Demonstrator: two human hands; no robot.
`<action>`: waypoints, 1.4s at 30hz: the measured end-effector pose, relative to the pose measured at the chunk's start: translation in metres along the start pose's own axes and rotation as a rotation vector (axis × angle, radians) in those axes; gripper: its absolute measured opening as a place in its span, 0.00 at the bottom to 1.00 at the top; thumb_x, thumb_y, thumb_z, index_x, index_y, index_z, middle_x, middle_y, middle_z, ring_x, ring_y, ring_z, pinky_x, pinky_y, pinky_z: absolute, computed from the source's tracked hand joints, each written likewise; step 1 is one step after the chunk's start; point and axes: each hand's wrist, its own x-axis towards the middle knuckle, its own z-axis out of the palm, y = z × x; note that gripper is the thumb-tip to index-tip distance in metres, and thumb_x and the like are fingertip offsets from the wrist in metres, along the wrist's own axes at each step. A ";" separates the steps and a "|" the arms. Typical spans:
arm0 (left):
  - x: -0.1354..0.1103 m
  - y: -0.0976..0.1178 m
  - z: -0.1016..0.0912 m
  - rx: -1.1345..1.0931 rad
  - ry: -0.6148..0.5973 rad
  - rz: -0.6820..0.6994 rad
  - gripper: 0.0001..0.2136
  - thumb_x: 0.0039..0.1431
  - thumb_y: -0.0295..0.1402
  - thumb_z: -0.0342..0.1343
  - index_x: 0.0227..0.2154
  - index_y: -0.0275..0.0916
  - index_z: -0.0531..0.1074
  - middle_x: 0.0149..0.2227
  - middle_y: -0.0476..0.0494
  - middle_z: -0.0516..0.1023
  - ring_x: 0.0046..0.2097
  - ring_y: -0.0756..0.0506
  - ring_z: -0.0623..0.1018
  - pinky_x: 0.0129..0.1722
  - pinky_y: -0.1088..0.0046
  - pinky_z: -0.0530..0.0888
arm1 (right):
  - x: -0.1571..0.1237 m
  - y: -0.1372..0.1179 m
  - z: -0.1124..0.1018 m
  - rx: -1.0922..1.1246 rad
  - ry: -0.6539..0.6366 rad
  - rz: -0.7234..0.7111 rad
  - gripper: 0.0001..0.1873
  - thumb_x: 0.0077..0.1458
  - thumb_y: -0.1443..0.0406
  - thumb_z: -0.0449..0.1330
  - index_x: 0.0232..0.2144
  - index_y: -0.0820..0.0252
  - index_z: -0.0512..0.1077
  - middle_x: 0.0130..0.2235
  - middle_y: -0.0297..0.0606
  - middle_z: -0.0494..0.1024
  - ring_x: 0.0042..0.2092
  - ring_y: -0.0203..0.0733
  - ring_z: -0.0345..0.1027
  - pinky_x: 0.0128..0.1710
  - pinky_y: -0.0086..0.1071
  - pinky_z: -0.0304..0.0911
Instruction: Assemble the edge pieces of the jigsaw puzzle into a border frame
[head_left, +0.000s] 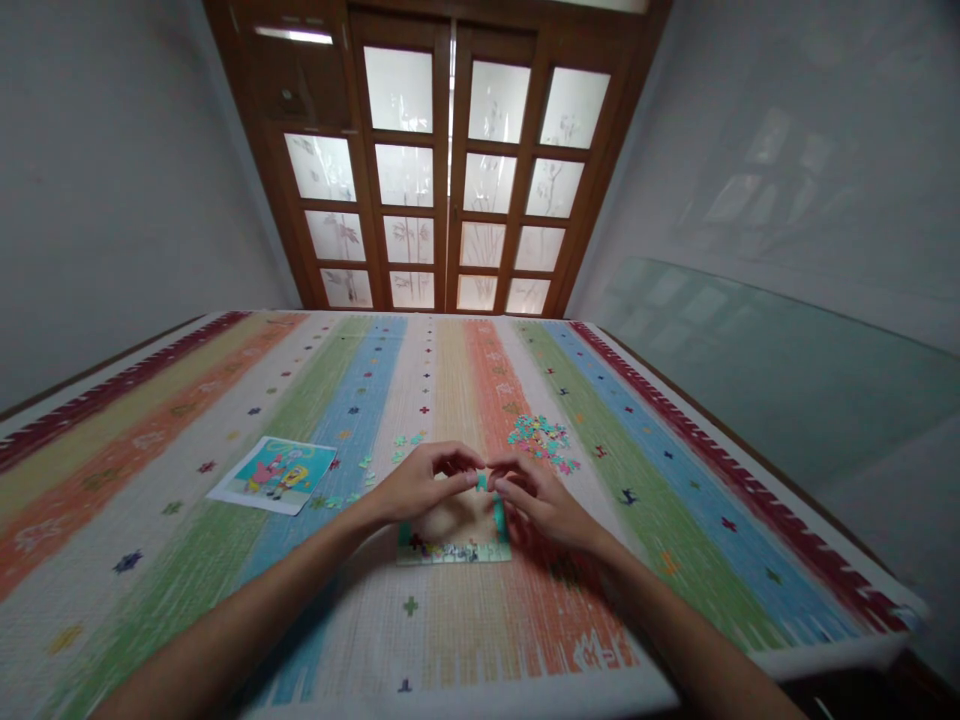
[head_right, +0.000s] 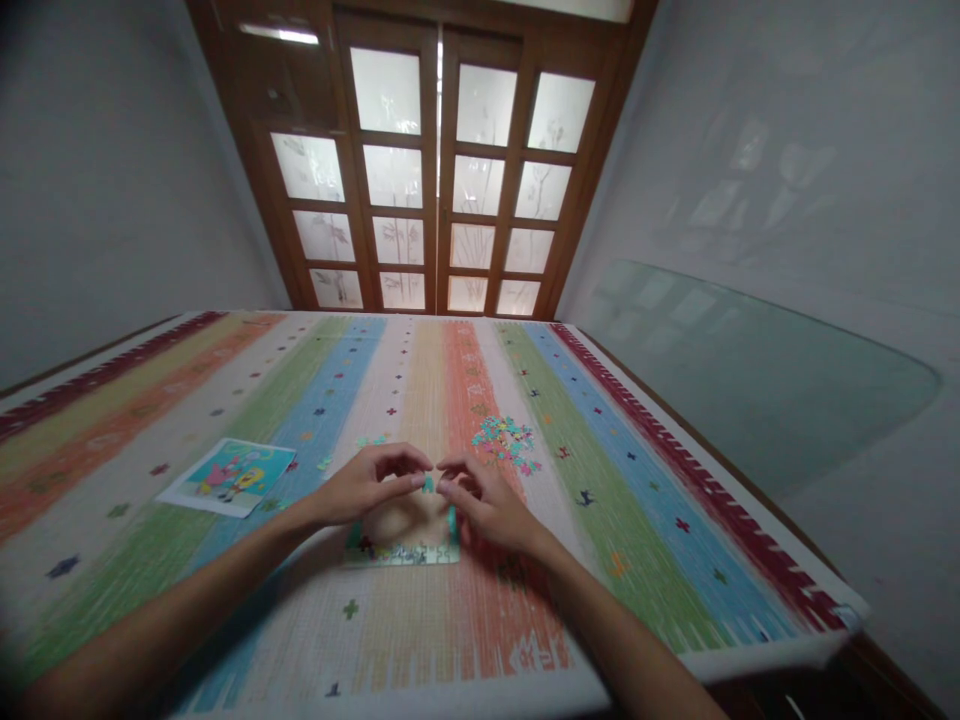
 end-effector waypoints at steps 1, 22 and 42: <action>0.000 0.001 0.003 -0.014 -0.001 0.005 0.11 0.62 0.40 0.60 0.41 0.39 0.77 0.40 0.43 0.82 0.39 0.45 0.78 0.43 0.66 0.74 | 0.000 0.001 0.001 0.024 0.016 0.001 0.18 0.65 0.51 0.58 0.49 0.55 0.68 0.40 0.40 0.75 0.37 0.42 0.70 0.35 0.36 0.65; -0.047 -0.026 -0.009 0.387 0.093 -0.039 0.06 0.64 0.34 0.54 0.37 0.42 0.76 0.36 0.43 0.82 0.37 0.43 0.79 0.40 0.64 0.74 | 0.011 0.026 -0.009 -0.200 0.149 0.132 0.04 0.57 0.66 0.61 0.33 0.59 0.77 0.25 0.35 0.76 0.27 0.39 0.69 0.29 0.33 0.63; -0.096 -0.045 -0.037 0.835 0.037 0.199 0.15 0.74 0.45 0.49 0.47 0.40 0.74 0.39 0.41 0.77 0.41 0.40 0.76 0.41 0.61 0.74 | 0.011 0.035 -0.012 -0.409 0.109 0.078 0.05 0.57 0.69 0.63 0.35 0.58 0.80 0.34 0.39 0.83 0.35 0.42 0.74 0.37 0.35 0.67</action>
